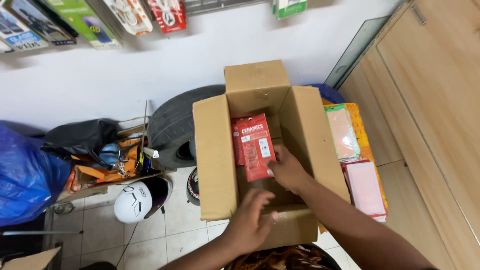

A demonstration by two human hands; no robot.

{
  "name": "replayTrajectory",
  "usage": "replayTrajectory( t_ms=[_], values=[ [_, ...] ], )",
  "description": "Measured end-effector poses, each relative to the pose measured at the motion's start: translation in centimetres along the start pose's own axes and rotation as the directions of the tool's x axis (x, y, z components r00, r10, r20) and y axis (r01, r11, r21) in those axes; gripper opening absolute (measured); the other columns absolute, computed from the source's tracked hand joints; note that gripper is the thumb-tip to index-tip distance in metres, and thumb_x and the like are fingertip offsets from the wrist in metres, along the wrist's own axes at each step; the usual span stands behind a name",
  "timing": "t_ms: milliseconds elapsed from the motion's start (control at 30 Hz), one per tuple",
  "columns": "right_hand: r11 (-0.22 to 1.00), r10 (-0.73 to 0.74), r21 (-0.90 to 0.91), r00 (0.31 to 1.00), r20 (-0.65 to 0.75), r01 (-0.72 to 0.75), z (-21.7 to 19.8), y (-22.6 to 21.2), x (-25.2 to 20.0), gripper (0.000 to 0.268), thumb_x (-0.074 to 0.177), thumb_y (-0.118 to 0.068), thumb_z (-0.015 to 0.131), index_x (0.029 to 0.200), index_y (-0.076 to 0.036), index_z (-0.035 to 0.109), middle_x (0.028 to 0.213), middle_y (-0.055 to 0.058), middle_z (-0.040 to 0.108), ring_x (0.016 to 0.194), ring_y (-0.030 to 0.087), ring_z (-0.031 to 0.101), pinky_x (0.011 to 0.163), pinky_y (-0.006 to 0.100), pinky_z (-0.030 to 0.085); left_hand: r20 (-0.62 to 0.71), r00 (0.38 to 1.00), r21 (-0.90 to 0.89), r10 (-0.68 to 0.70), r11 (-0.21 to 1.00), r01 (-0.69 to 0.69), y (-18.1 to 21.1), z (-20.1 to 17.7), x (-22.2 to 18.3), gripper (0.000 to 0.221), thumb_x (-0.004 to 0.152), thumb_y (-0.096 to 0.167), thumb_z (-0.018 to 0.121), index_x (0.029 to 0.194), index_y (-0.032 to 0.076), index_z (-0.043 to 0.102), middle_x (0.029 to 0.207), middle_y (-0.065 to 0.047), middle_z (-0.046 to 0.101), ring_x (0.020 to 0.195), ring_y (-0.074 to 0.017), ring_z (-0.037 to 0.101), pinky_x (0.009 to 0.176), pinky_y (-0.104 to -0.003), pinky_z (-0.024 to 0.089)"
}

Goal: The person is sorting through and inspecting mobile phone accessories, specifically screen protectors or cases, and placing them into or near a cardboard box on a sales floor.

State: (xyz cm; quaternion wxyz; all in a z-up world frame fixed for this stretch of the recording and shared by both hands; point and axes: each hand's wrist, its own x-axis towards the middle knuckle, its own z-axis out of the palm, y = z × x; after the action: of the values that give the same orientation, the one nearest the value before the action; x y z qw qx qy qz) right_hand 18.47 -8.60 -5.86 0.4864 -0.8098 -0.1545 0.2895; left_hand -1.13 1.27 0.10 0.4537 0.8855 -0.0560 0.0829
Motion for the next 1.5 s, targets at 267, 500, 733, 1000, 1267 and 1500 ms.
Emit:
replayTrajectory(
  t_ms=[267, 500, 733, 1000, 1267, 1500],
  values=[
    [0.941, -0.143, 0.325, 0.979, 0.147, 0.089, -7.2, -1.3, -12.4, 0.034, 0.097, -0.010, 0.059, 0.131, -0.003, 0.057, 0.112, 0.008, 0.073, 0.100, 0.012, 0.065, 0.087, 0.030, 0.053, -0.347, 0.803, -0.754, -0.485, 0.654, 0.069, 0.7, 2.5, 3.0, 0.074, 0.089, 0.007, 0.071, 0.150, 0.012, 0.031, 0.128, -0.009, 0.050, 0.101, -0.0156, 0.056, 0.083, -0.030, 0.051],
    [0.907, -0.295, 0.383, 0.913, 0.283, 0.174, -9.3, -1.0, -16.4, 0.033, 0.100, -0.011, 0.058, 0.132, -0.001, 0.061, 0.117, 0.009, 0.074, 0.110, 0.014, 0.067, 0.097, 0.032, 0.055, -0.324, 0.864, -0.835, -0.385, 0.546, -0.070, 0.1, 2.7, 3.3, 0.043, 0.113, 0.024, 0.067, 0.127, -0.015, 0.057, 0.117, -0.021, 0.070, 0.105, -0.0226, 0.065, 0.093, -0.038, 0.056],
    [0.909, -0.291, 0.350, 0.946, 0.145, 0.226, -9.0, -0.3, -17.4, 0.031, 0.098, -0.009, 0.065, 0.128, -0.002, 0.065, 0.116, 0.009, 0.072, 0.107, 0.015, 0.069, 0.092, 0.034, 0.057, 0.133, 0.967, -0.988, -0.216, 0.044, 0.146, 9.9, -2.0, 7.1, 0.083, 0.084, 0.070, 0.052, 0.133, 0.003, 0.052, 0.129, -0.018, 0.067, 0.119, -0.0281, 0.068, 0.101, -0.044, 0.055],
    [0.568, -0.818, -0.302, 0.565, -0.108, 0.765, -13.0, -8.7, -20.3, 0.027, 0.086, -0.021, 0.080, 0.110, -0.015, 0.072, 0.123, 0.010, 0.054, 0.111, 0.027, 0.057, 0.096, 0.036, 0.049, -0.107, 0.993, -0.691, -0.038, 0.721, -0.047, 11.1, -3.0, 5.9, 0.102, 0.083, 0.089, 0.055, 0.131, -0.001, 0.040, 0.108, -0.014, 0.063, 0.081, -0.0117, 0.055, 0.070, -0.027, 0.045],
    [0.360, -0.856, -0.506, 0.493, 0.155, 0.784, -13.9, -14.8, -21.3, 0.019, 0.082, -0.021, 0.080, 0.101, -0.020, 0.077, 0.140, 0.012, 0.050, 0.128, 0.039, 0.046, 0.106, 0.048, 0.042, -0.105, 0.992, -0.623, -0.068, 0.782, -0.012, 13.0, -3.2, 5.4, 0.111, 0.079, 0.094, 0.050, 0.134, -0.002, 0.041, 0.112, -0.010, 0.061, 0.103, -0.0163, 0.064, 0.083, -0.030, 0.059],
    [0.330, -0.774, -0.458, 0.514, 0.370, 0.826, -13.8, -14.5, -19.8, 0.016, 0.079, -0.016, 0.077, 0.095, -0.013, 0.079, 0.146, 0.013, 0.045, 0.135, 0.039, 0.041, 0.107, 0.050, 0.039, -0.102, 0.995, -0.344, -0.009, 0.938, -0.027, 12.9, -3.2, 4.8, 0.105, 0.089, 0.092, 0.038, 0.139, 0.000, 0.043, 0.117, -0.017, 0.073, 0.110, -0.0235, 0.073, 0.095, -0.035, 0.056]
  ],
)
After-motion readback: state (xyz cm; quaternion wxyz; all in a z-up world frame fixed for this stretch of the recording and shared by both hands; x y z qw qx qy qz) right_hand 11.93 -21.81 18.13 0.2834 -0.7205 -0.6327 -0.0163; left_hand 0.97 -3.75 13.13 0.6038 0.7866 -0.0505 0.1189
